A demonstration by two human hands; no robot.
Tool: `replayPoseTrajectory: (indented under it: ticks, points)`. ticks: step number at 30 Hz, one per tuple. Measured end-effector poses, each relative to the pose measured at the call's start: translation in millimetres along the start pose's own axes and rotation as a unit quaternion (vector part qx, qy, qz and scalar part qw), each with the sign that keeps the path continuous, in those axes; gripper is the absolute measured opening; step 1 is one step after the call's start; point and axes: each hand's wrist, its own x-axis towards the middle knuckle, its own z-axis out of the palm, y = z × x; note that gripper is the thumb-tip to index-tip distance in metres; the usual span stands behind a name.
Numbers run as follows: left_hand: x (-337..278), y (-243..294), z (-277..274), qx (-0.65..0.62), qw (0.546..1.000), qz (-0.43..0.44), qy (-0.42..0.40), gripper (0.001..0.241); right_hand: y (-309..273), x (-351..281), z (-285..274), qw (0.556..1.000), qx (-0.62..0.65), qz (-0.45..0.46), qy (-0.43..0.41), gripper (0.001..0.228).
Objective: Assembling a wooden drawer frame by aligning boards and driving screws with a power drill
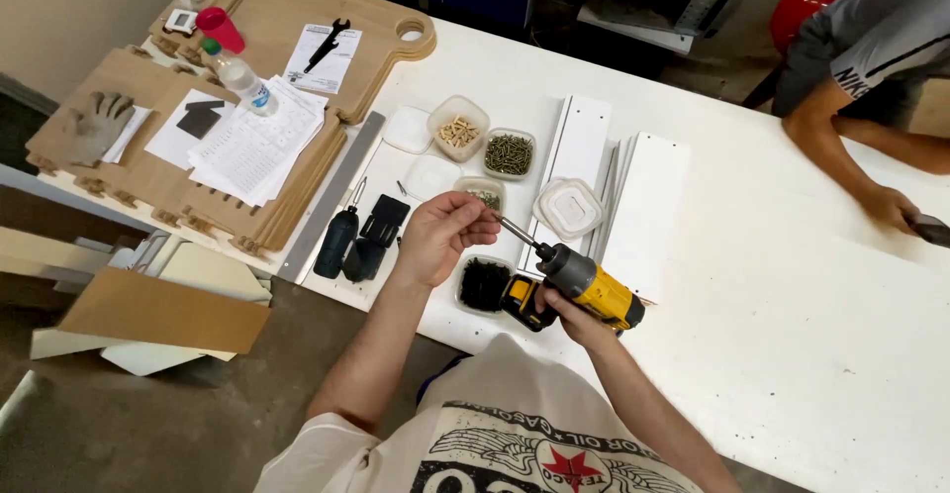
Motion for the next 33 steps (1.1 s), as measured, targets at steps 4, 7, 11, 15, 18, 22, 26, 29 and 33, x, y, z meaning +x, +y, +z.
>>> replayPoseTrajectory:
  ticks: [4, 7, 11, 15, 18, 22, 26, 29, 33]
  points:
    - [-9, -1, 3, 0.003, 1.000, 0.019, -0.015, 0.016, 45, -8, -11, 0.996, 0.082, -0.020, -0.001, 0.033]
    - [-8, -9, -3, 0.060, 0.994, 0.089, -0.036, 0.026, 62, -8, -13, 0.993, 0.114, -0.011, 0.004, 0.044]
    - [-9, 4, 2, 0.222, 0.947, 0.232, -0.001, 0.020, 73, -7, -11, 0.990, 0.144, 0.000, -0.003, 0.049]
    - [-27, 38, 33, 0.424, 0.815, 0.394, 0.006, 0.017, 53, 2, -5, 0.992, 0.129, 0.005, -0.014, 0.046]
    - [-25, 30, 21, 0.379, 0.850, 0.363, 0.045, 0.014, 53, 0, -5, 0.992, 0.127, 0.013, -0.004, 0.041]
    - [-22, 15, 8, 0.233, 0.938, 0.251, 0.048, 0.013, 52, 1, -7, 0.991, 0.130, 0.014, -0.014, 0.043]
    - [-21, 10, 8, 0.146, 0.971, 0.185, 0.029, 0.029, 50, 1, -7, 0.988, 0.150, 0.019, -0.010, 0.039]
    - [-19, 9, 12, 0.123, 0.976, 0.178, 0.018, 0.033, 45, 2, -5, 0.990, 0.136, 0.015, -0.010, 0.032]
    - [-16, 9, 7, 0.149, 0.968, 0.197, 0.035, 0.027, 24, 8, -4, 0.998, 0.054, 0.022, -0.031, 0.027]
